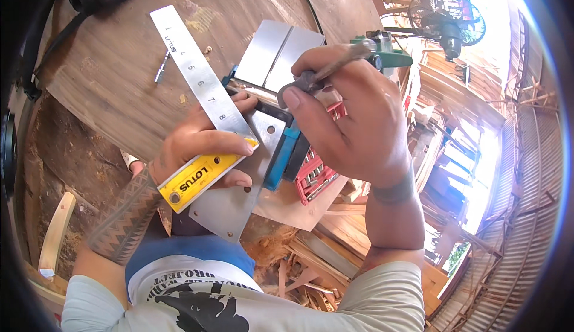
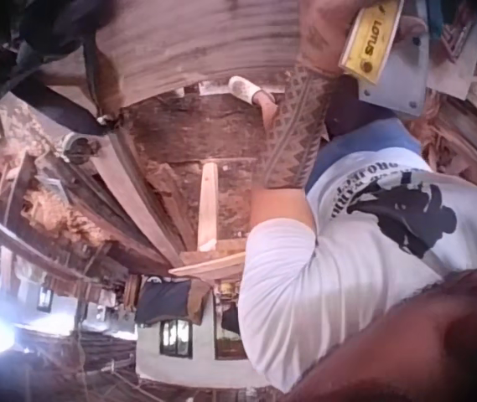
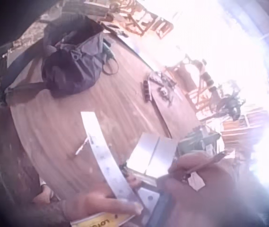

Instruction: The person uses a square ruler to check the alignment of the base plate on an electric planer and uses a small tool to adjust the internal components.

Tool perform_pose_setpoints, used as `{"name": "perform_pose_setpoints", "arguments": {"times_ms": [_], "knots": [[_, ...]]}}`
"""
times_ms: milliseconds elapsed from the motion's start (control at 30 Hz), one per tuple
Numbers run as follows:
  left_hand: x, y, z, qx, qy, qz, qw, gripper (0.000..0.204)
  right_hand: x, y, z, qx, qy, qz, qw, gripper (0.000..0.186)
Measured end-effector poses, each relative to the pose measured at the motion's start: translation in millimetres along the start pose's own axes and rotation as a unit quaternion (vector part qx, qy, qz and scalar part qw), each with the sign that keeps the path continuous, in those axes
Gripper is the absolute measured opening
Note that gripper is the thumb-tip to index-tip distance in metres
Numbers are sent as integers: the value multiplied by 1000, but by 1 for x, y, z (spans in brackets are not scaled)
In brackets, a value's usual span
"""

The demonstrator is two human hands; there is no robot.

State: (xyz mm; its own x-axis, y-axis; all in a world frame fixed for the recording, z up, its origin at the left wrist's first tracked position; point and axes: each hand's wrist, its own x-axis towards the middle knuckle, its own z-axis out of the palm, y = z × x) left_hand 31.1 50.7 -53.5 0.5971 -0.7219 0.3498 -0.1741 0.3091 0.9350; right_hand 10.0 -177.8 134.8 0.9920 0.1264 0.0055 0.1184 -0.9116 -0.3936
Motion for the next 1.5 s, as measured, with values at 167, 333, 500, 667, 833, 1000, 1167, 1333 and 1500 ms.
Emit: {"name": "perform_pose_setpoints", "arguments": {"times_ms": [167, 333, 500, 667, 833, 1000, 1167, 1333, 1500], "knots": [[0, -4, 6, 14, 14, 10, 1000, 51, -10, 11, 9, 28, 9, -24, 999, 24], [2, -4, 3, 36, -4, 12, 999, 49, -16, 6, 1, 25, 25, -4, 999, 24], [2, -3, 4, 29, 0, 9, 1000, 46, -20, 6, 6, 49, 60, 10, 997, 26], [0, -3, 4, 33, -7, 5, 999, 47, -25, 8, 6, 15, 6, 14, 1000, 28], [1, -2, 1, 46, -14, 13, 999, 48, -27, 2, 0, 94, 149, 1, 984, 28], [-12, 7, -10, 36, -14, -24, 999, 49, -62, 26, -9, 277, 194, 45, 940, 26], [-28, 49, -41, -8, 2, -74, 997, 41, -86, 40, 53, 307, 353, 176, 866, 25], [-24, 65, -57, 34, -63, -86, 994, 40, -86, 20, 96, 342, 327, 230, 850, 28], [-47, 63, -44, -25, -36, -109, 993, 36, -69, 10, 101, 397, 319, 281, 813, 31]]}}
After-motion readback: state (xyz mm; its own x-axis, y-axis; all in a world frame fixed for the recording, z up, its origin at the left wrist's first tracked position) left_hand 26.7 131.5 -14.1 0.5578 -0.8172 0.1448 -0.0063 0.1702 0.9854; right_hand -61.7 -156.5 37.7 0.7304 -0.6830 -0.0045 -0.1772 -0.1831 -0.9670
